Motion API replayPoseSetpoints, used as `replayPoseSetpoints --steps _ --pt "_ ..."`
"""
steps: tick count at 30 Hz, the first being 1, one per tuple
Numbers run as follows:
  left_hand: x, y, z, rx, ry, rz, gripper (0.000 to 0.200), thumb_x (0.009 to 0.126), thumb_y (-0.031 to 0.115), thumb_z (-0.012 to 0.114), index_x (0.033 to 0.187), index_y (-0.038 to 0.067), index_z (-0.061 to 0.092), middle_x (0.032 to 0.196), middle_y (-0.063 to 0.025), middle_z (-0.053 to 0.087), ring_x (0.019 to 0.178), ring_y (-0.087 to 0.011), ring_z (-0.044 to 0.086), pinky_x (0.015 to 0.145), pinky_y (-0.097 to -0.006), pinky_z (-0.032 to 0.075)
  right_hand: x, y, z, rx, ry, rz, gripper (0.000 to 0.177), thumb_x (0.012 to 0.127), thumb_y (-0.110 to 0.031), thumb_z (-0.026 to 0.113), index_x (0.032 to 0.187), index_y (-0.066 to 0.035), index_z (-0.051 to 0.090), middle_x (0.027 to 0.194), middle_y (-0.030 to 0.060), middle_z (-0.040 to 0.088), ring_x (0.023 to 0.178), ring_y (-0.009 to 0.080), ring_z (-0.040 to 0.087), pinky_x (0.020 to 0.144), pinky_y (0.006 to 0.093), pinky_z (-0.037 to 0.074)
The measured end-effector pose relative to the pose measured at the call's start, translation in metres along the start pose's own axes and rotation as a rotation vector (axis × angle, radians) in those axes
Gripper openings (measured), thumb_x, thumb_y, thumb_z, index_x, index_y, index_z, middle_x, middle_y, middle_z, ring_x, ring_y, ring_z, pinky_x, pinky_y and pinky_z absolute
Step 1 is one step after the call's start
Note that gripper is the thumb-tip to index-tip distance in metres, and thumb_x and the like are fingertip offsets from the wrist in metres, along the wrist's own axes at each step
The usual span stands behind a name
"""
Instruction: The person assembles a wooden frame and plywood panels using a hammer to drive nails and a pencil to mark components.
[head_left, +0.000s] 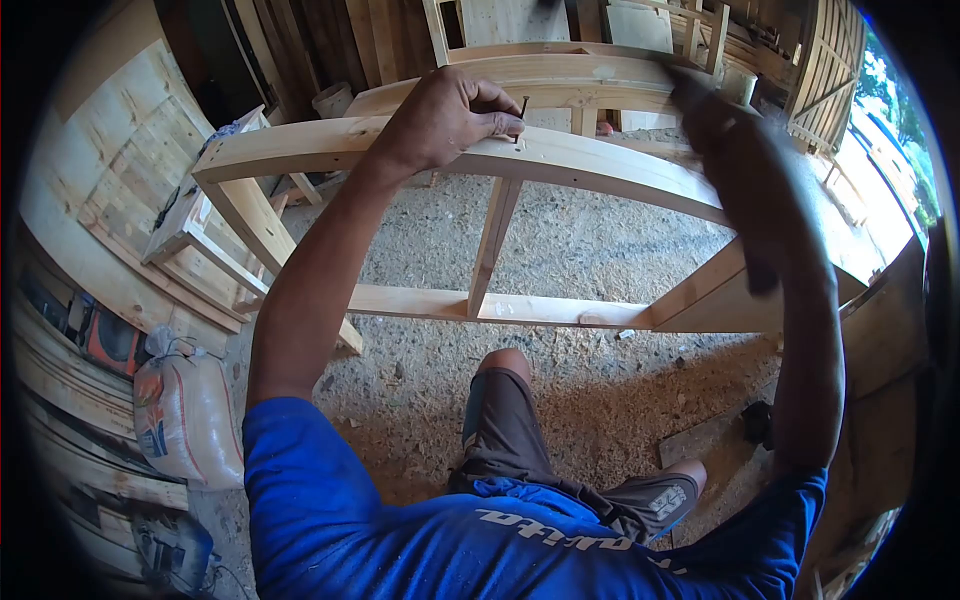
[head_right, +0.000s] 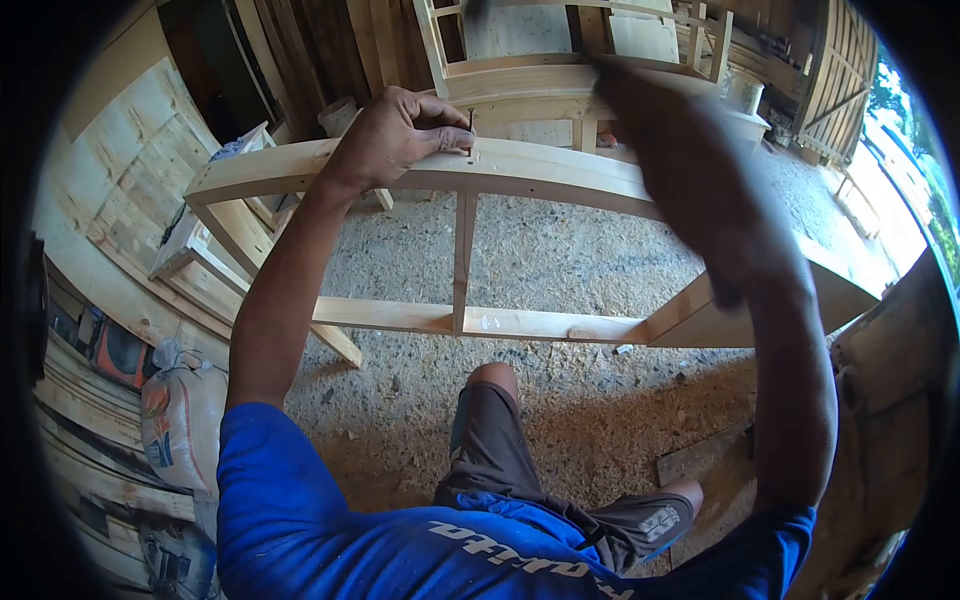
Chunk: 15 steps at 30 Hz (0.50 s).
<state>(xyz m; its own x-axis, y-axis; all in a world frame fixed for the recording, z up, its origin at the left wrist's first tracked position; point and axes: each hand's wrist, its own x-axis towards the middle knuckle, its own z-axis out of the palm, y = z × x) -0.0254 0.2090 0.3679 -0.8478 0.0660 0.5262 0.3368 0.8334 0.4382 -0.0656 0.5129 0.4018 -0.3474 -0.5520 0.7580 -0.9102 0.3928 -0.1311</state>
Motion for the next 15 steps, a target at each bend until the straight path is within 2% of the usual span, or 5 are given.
replayPoseSetpoints --steps 3,5,10,13,15 --pt "0.004 0.001 -0.003 -0.038 -0.019 0.000 0.018 0.084 0.017 0.076 0.098 0.006 0.076 0.083 -0.0043 0.075 0.074 -0.0094 0.066 0.075 -0.0266 0.052 -0.005 -0.014 -0.003 0.235 -0.286 0.310 0.044 0.099 -0.021 0.058 0.139 -0.008 0.050 0.074 0.0065 0.059 0.059 0.0128 0.059 0.055 0.0304 0.050" --pt "0.005 -0.001 -0.002 -0.019 -0.012 0.009 0.017 0.084 0.018 0.077 0.095 0.005 0.077 0.083 -0.0045 0.074 0.076 -0.0095 0.066 0.075 -0.0271 0.051 0.000 -0.013 -0.013 0.453 -0.025 0.411 0.044 0.099 -0.027 0.058 0.140 -0.010 0.051 0.072 0.0001 0.057 0.046 0.0036 0.047 0.037 0.0214 0.036" --pt "0.003 -0.023 -0.010 -0.146 -0.151 0.076 0.051 0.082 0.036 0.078 0.114 -0.002 0.066 0.094 -0.0098 0.072 0.085 -0.0155 0.068 0.082 -0.0331 0.054 0.019 0.008 -0.056 0.240 0.529 0.377 0.034 0.101 -0.038 0.052 0.104 -0.007 0.066 0.062 -0.0003 0.054 0.046 0.0067 0.049 0.043 0.0225 0.039" --pt "-0.010 -0.021 -0.013 0.636 -0.035 0.420 0.079 0.073 0.062 0.077 0.112 -0.005 0.060 0.095 -0.0152 0.070 0.089 -0.0248 0.069 0.088 -0.0416 0.054 0.019 0.022 -0.075 0.301 0.353 0.399 0.035 0.102 -0.037 0.050 0.106 -0.006 0.066 0.069 0.0040 0.057 0.051 0.0109 0.054 0.051 0.0265 0.045" --pt "-0.012 -0.004 -0.012 0.682 -0.333 -0.070 0.088 0.062 0.077 0.073 0.100 -0.002 0.061 0.090 -0.0191 0.069 0.089 -0.0336 0.069 0.088 -0.0471 0.053 0.002 0.021 -0.018 0.204 0.141 0.231 0.030 0.101 -0.029 0.052 0.118 -0.006 0.060 0.076 0.0057 0.060 0.054 0.0085 0.054 0.047 0.0228 0.043"
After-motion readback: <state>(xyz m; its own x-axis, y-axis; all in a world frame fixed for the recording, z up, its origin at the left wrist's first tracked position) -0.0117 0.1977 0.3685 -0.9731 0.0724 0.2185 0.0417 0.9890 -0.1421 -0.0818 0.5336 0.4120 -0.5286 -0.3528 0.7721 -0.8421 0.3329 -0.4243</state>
